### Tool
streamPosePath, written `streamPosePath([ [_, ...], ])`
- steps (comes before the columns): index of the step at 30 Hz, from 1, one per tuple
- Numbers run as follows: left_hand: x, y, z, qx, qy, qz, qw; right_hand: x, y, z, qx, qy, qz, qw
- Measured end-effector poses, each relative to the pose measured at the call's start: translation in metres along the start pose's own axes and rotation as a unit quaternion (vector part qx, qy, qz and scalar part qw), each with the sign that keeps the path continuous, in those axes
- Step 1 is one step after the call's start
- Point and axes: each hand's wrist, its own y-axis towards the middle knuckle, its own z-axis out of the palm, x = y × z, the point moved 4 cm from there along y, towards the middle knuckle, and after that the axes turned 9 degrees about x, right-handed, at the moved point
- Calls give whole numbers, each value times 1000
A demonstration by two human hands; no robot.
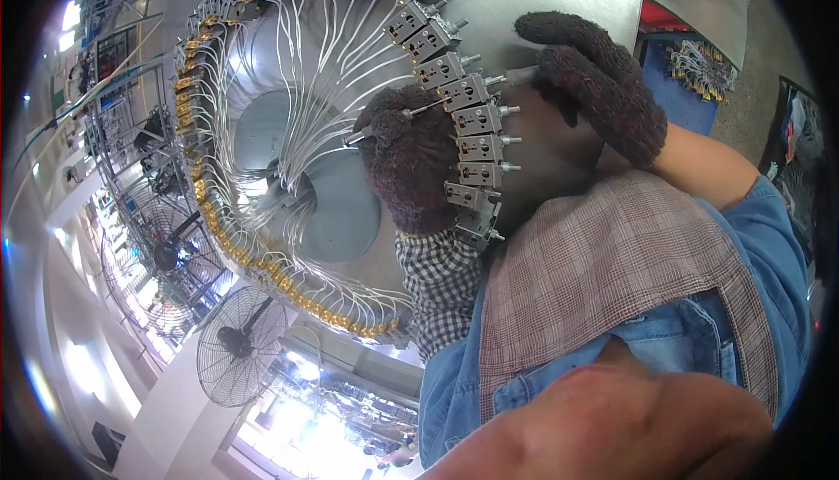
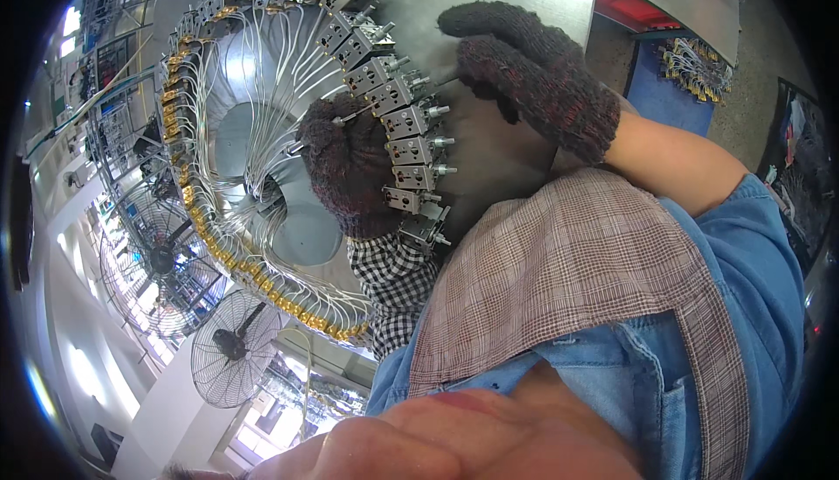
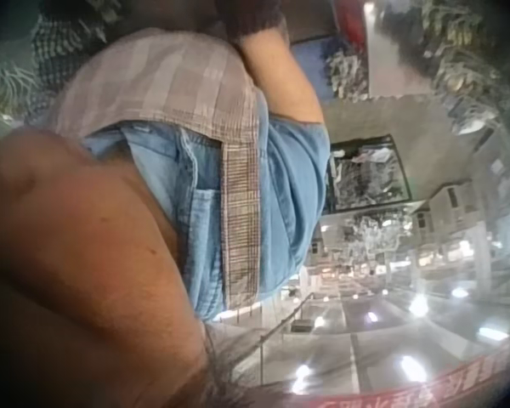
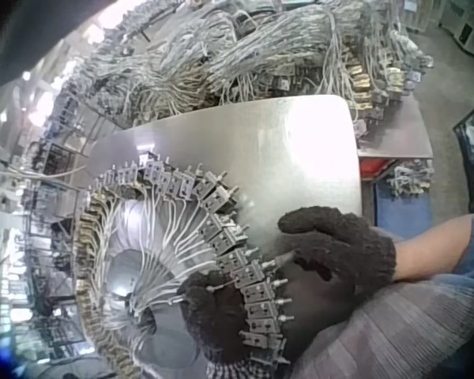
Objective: Manually arranging and securing wires on an electrical stator component held in a jig.
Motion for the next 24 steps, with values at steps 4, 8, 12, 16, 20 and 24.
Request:
streamPosePath([
  [4,3,3,2,-21,24,30,999,1,-1,-3,14,-73,-69,995],
  [8,-1,-4,1,-100,83,-6,991,1,2,-5,71,-175,-95,977],
  [12,-4,-5,2,-40,35,25,998,-5,5,-1,59,-234,-72,968],
  [16,6,2,-3,-16,-1,4,1000,-3,3,-7,20,-156,-48,986],
  [20,1,-3,-2,-47,164,-4,985,0,1,0,17,52,74,996],
  [24,1,0,6,8,-8,12,1000,-2,2,3,1,88,29,996],
])
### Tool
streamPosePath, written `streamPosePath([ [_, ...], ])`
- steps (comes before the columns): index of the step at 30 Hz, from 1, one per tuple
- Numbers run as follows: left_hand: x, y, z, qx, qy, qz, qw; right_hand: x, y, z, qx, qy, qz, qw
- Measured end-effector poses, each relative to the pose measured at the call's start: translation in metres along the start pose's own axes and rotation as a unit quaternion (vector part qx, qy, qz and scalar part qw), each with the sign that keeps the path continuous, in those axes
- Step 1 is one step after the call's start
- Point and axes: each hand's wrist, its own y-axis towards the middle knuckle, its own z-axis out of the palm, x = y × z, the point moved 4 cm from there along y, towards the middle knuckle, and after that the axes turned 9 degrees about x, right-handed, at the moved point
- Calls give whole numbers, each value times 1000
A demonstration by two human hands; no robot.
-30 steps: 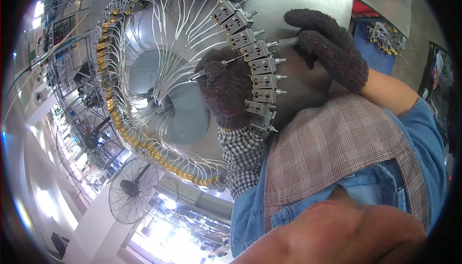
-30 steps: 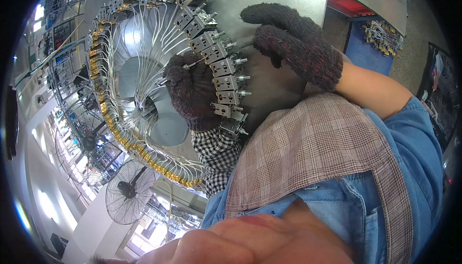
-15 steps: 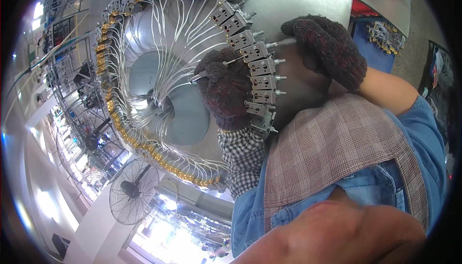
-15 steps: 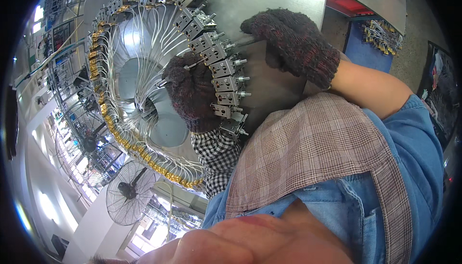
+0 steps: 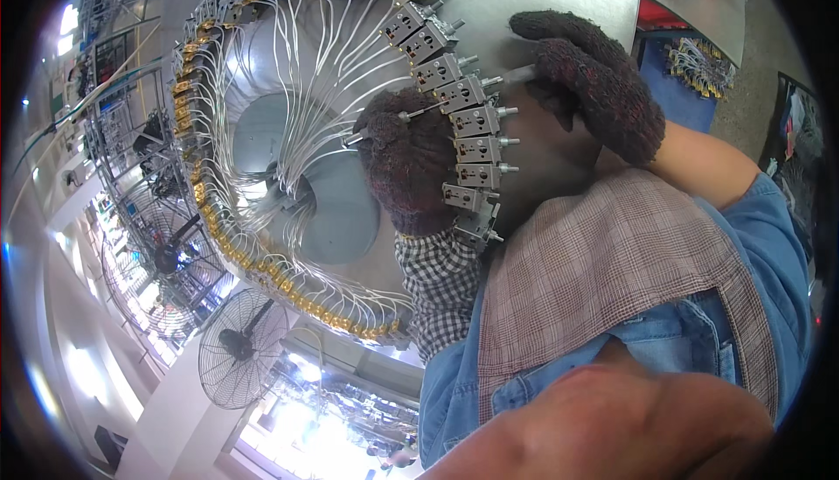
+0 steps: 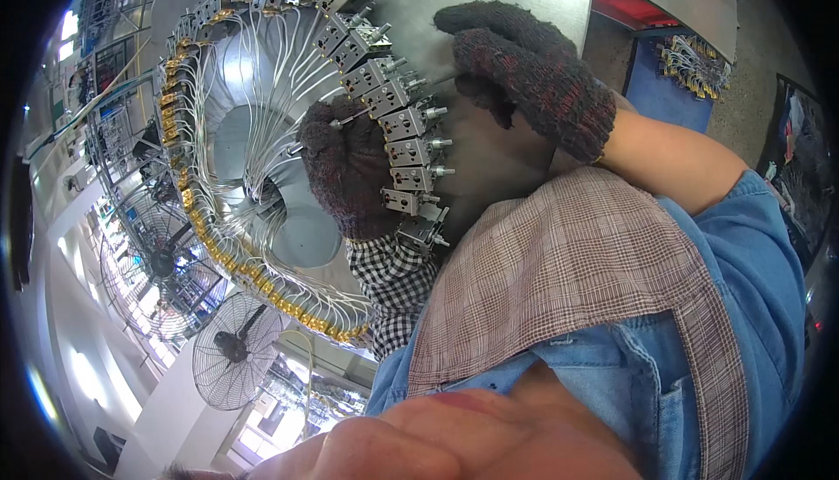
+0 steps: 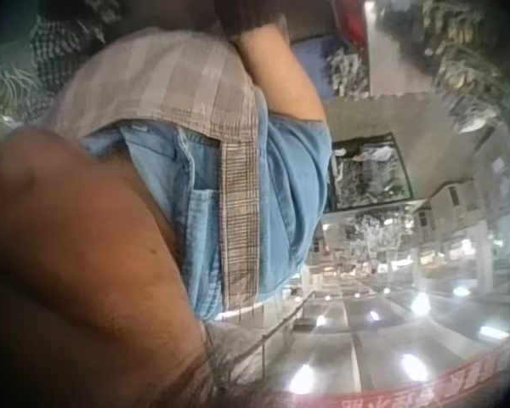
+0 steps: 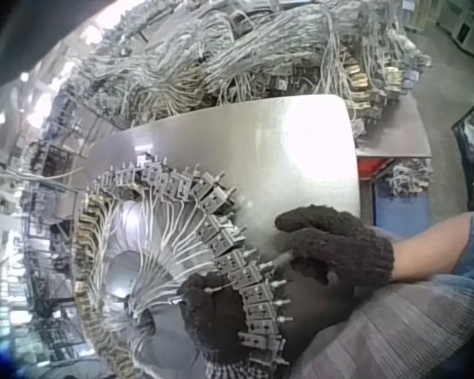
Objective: Manually arranging and securing wires on an electrical stator component held in a jig.
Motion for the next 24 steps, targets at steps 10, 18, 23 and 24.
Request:
streamPosePath([
  [10,-9,-9,2,-54,71,16,996,2,-4,-3,11,-31,-16,999],
  [18,1,-22,-2,-161,31,48,985,-1,-27,-10,-9,-58,-63,996],
  [23,-1,-20,3,-92,44,11,995,-8,-30,-8,15,-69,-68,995],
  [24,1,-20,2,-113,53,3,992,-10,-30,-8,12,-69,-69,995],
])
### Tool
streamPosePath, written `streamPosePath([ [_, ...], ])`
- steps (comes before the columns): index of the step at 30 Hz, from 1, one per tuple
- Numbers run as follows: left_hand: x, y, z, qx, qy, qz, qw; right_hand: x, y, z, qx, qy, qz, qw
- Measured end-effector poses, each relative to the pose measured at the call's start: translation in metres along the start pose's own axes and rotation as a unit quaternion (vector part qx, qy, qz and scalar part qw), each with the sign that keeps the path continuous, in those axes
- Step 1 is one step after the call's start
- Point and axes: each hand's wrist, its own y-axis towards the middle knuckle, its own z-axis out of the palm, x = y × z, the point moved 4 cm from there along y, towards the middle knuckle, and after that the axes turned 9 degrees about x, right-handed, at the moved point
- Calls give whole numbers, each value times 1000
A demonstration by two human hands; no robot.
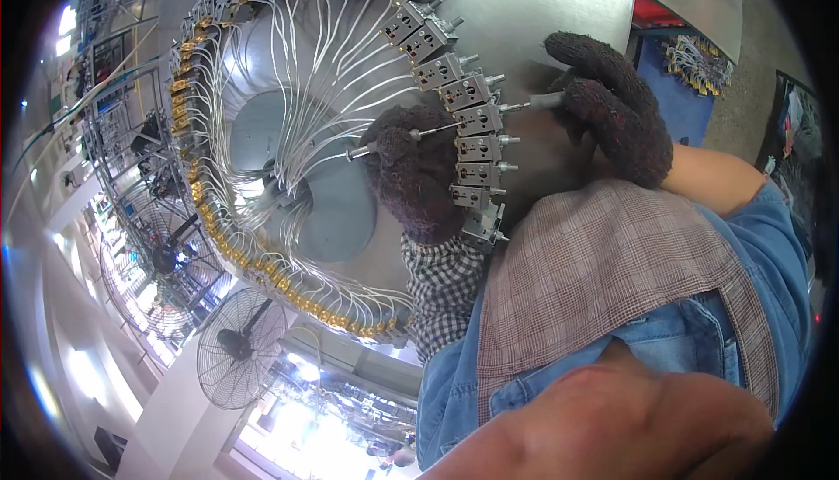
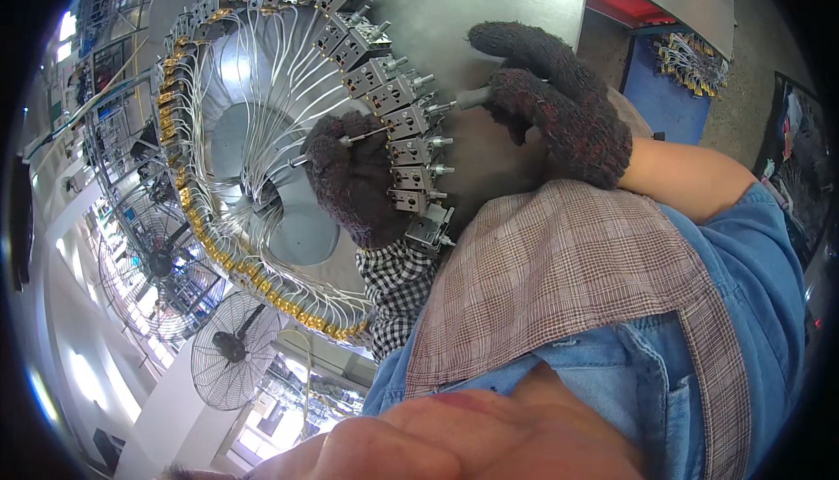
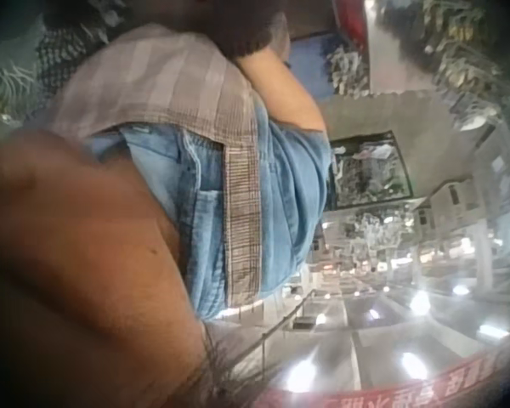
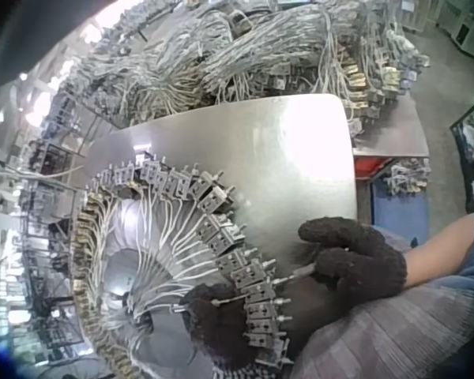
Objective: Manually arranging and securing wires on an electrical stator component held in a jig.
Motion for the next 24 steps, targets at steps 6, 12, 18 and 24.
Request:
streamPosePath([
  [6,5,2,-3,-4,17,40,999,-1,-2,6,-8,-22,-34,999],
  [12,5,5,-2,41,13,13,999,2,-8,5,18,-114,-129,985],
  [18,9,5,-3,47,-14,6,999,8,-9,9,1,-286,-230,930],
  [24,11,8,-10,70,-19,20,997,1,-8,5,8,-124,-115,985],
])
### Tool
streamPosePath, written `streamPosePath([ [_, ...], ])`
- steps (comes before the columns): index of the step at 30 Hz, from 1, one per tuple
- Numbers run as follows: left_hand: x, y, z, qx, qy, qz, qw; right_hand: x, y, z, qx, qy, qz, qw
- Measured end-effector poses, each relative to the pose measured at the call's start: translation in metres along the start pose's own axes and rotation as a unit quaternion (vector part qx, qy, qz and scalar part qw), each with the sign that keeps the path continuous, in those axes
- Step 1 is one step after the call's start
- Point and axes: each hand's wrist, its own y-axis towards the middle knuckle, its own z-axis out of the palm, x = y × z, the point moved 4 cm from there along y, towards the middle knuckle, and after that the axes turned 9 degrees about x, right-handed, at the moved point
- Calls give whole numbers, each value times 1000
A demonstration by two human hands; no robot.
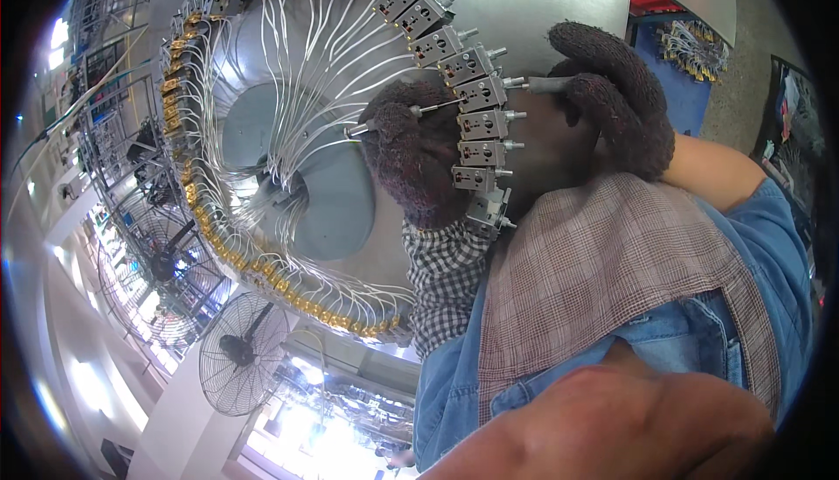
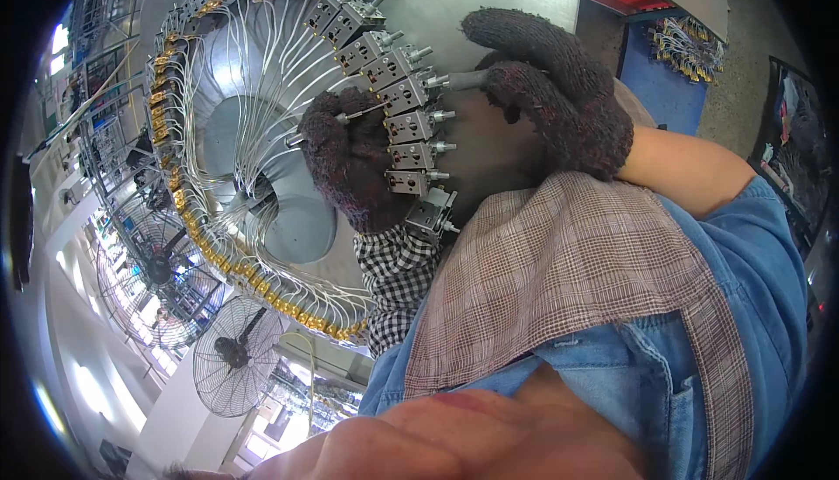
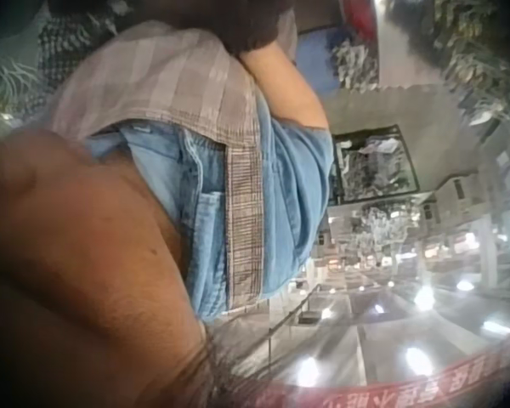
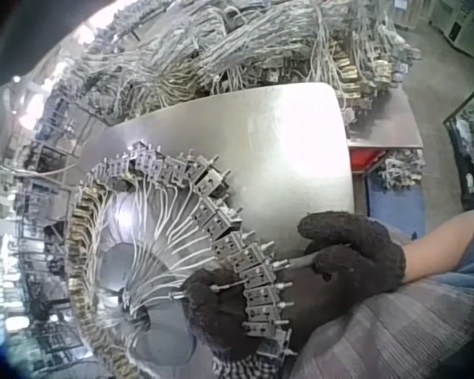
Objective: Manually arranging and securing wires on an electrical stator component held in a jig.
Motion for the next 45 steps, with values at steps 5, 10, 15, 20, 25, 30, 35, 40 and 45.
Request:
streamPosePath([
  [5,2,0,6,-6,-50,30,998,2,2,0,-29,-38,-33,998],
  [10,-4,0,10,24,59,-16,998,9,6,-5,10,-21,-23,999],
  [15,2,-2,6,-13,44,-23,999,10,6,0,18,-154,-4,988],
  [20,3,1,10,-14,22,-13,1000,10,6,-4,-18,-180,-151,972],
  [25,-3,-2,9,-2,33,-16,999,5,8,1,-22,20,36,999],
  [30,-3,-1,16,-6,-6,6,1000,12,8,-9,-37,-144,-53,987],
  [35,0,0,14,-5,2,-9,1000,2,5,-5,-23,100,77,992],
  [40,-1,0,14,-3,-16,4,1000,4,10,-2,-26,103,131,986],
  [45,-1,3,12,5,-4,-2,1000,4,8,-4,-41,105,95,989],
])
